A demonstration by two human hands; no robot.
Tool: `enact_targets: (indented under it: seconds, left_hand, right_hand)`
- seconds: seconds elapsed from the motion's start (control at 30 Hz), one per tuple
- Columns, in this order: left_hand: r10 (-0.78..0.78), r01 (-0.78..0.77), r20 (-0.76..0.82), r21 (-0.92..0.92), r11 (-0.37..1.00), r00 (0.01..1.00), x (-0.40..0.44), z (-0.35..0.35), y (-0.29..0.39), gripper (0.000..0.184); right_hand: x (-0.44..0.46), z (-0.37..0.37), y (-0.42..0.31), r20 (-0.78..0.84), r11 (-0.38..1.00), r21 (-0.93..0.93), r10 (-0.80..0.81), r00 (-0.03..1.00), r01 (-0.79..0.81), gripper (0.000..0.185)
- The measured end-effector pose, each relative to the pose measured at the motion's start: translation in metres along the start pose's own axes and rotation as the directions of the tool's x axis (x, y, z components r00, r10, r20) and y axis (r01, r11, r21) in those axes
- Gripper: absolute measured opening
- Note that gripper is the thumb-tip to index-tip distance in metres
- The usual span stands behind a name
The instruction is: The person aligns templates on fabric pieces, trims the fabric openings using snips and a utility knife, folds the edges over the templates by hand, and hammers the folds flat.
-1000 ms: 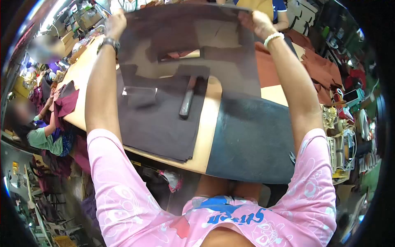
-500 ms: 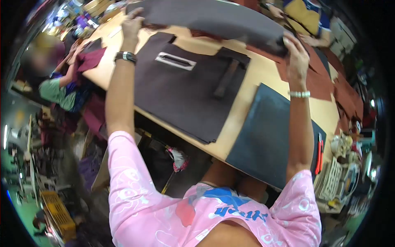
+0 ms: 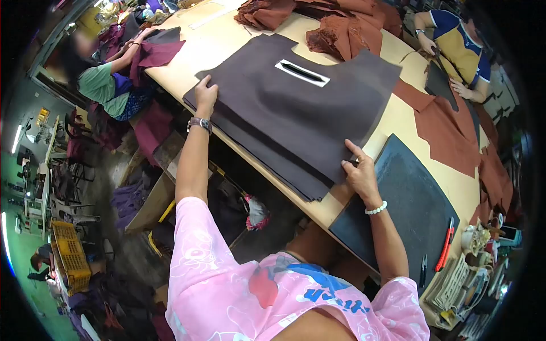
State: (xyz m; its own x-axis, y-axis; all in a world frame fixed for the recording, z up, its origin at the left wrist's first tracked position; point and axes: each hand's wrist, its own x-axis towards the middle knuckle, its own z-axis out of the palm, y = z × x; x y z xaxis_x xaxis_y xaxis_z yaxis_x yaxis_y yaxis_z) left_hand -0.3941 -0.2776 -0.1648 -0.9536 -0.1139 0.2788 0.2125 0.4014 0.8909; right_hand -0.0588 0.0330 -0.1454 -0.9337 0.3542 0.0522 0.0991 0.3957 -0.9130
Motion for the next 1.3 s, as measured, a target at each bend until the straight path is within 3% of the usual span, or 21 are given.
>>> enact_targets:
  seconds: [0.1, 0.23, 0.27, 0.37, 0.5, 0.6, 0.7, 0.73, 0.8, 0.87, 0.93, 1.07, 1.17, 1.3]
  left_hand:
    - [0.044, -0.039, -0.062, 0.092, 0.995, 0.997, -0.002, -0.004, -0.023, 0.056]
    - [0.081, -0.069, -0.076, 0.153, 0.986, 0.994, 0.002, -0.017, -0.035, 0.060]
    - [0.076, -0.060, -0.092, 0.171, 0.984, 0.993, -0.002, -0.019, -0.035, 0.061]
    - [0.077, -0.043, -0.133, 0.236, 0.971, 0.988, -0.014, -0.027, -0.027, 0.062]
    - [0.073, -0.023, -0.152, 0.307, 0.951, 0.986, -0.010, -0.035, -0.039, 0.063]
    - [0.038, 0.004, -0.120, 0.335, 0.942, 0.992, -0.007, -0.038, -0.036, 0.064]
    - [0.280, -0.116, -0.165, 0.633, 0.765, 0.946, -0.006, -0.027, -0.033, 0.065]
    - [0.255, -0.098, -0.135, 0.680, 0.727, 0.958, -0.023, -0.023, 0.001, 0.066]
    - [0.466, -0.290, -0.030, 0.747, 0.599, 0.884, -0.023, 0.005, 0.006, 0.066]
    - [0.470, -0.427, 0.128, 0.667, 0.611, 0.873, -0.048, 0.037, 0.052, 0.060]
    - [0.572, -0.567, 0.202, 0.585, 0.580, 0.795, -0.060, 0.083, 0.057, 0.056]
    - [0.626, -0.726, 0.381, 0.463, 0.508, 0.681, -0.088, 0.143, 0.066, 0.047]
    - [0.616, -0.753, 0.434, 0.413, 0.512, 0.657, -0.092, 0.152, 0.064, 0.042]
    - [0.632, -0.756, 0.418, 0.418, 0.504, 0.653, -0.095, 0.150, 0.065, 0.040]
  right_hand:
    - [-0.005, 0.001, -0.010, -0.009, 0.996, -0.036, -0.088, 0.996, 0.087, 0.052]
    - [-0.017, 0.008, -0.024, -0.003, 0.997, 0.064, -0.033, 0.999, 0.034, 0.053]
    - [-0.020, 0.008, -0.030, 0.061, 0.993, 0.016, 0.117, 0.991, -0.118, 0.053]
    - [-0.019, 0.019, -0.009, 0.058, 0.999, 0.011, -0.036, 0.998, 0.035, 0.053]
    - [-0.018, 0.020, -0.017, 0.144, 0.999, 0.027, 0.031, 0.989, -0.035, 0.055]
    - [-0.016, 0.024, -0.002, 0.125, 0.995, -0.074, -0.061, 0.990, 0.070, 0.057]
    - [-0.010, 0.009, -0.040, 0.026, 0.977, -0.213, 0.024, 0.999, -0.018, 0.056]
    - [-0.001, 0.007, -0.031, -0.087, 0.935, -0.336, -0.150, 0.985, 0.113, 0.053]
    - [0.018, 0.000, -0.030, -0.188, 0.862, -0.487, -0.264, 0.946, 0.144, 0.050]
    - [0.040, -0.003, -0.026, -0.170, 0.798, -0.574, -0.333, 0.927, 0.182, 0.047]
    - [0.062, -0.003, -0.016, -0.104, 0.678, -0.693, -0.433, 0.896, 0.247, 0.042]
    - [0.086, -0.002, -0.020, -0.016, 0.711, -0.675, -0.281, 0.960, 0.197, 0.032]
    - [0.103, -0.007, 0.005, -0.159, 0.743, -0.635, -0.392, 0.906, 0.210, 0.037]
    - [0.102, -0.019, 0.018, -0.248, 0.874, -0.485, -0.114, 0.962, -0.022, 0.049]
